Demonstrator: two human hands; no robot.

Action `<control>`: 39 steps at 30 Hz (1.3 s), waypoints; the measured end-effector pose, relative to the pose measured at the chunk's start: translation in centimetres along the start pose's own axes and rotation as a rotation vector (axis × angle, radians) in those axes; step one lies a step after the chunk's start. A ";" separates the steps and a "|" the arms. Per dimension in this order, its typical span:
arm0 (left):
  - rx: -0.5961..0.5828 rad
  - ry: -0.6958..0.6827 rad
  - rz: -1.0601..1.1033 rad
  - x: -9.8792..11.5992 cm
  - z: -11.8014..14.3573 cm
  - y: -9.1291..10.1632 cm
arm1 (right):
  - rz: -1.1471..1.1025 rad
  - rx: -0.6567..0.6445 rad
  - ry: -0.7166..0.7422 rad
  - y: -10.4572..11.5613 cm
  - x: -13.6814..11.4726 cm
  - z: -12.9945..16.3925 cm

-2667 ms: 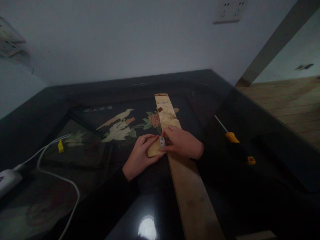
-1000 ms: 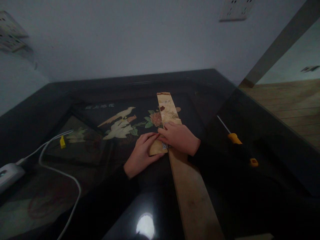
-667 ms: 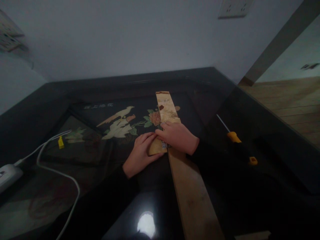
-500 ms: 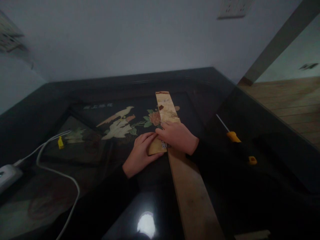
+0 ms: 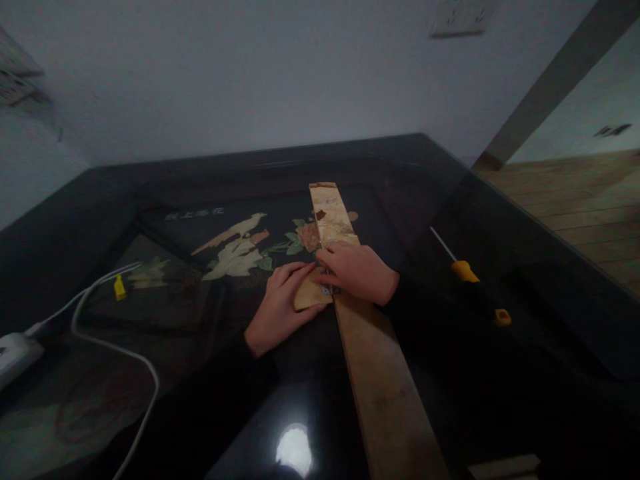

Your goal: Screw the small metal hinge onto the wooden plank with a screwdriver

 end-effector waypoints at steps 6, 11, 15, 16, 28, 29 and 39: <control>0.039 -0.078 -0.088 1.2 0.2 0.4 | -0.152 -0.086 -0.020 -0.3 0.5 0.0; 0.060 -0.112 -0.118 1.6 0.3 0.4 | -0.203 -0.093 -0.008 -0.6 0.7 -0.1; 0.058 -0.123 -0.116 1.8 0.3 0.4 | -0.310 -0.089 -0.006 -1.2 1.1 -0.3; 0.058 -0.124 -0.115 1.8 0.3 0.4 | -0.339 -0.091 -0.010 -1.4 1.2 -0.3; -0.001 -0.097 -0.072 1.3 0.1 0.0 | -0.454 -0.076 -0.035 -1.8 1.5 -0.8; -0.010 -0.091 -0.068 1.2 0.1 0.0 | -0.450 -0.074 -0.039 -1.8 1.5 -0.8; -0.083 -0.037 -0.068 0.3 0.2 -0.7 | -0.416 -0.090 -0.034 -1.6 1.1 -0.7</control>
Point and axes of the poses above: each hand's wrist, its own z-axis away from the middle knuckle, its own y-axis out of the back of the hand, x = y × z, the point moved 9 cm from there along -z, towards the middle knuckle, and after that the axes turned 9 degrees about z, right-handed, at the moved point
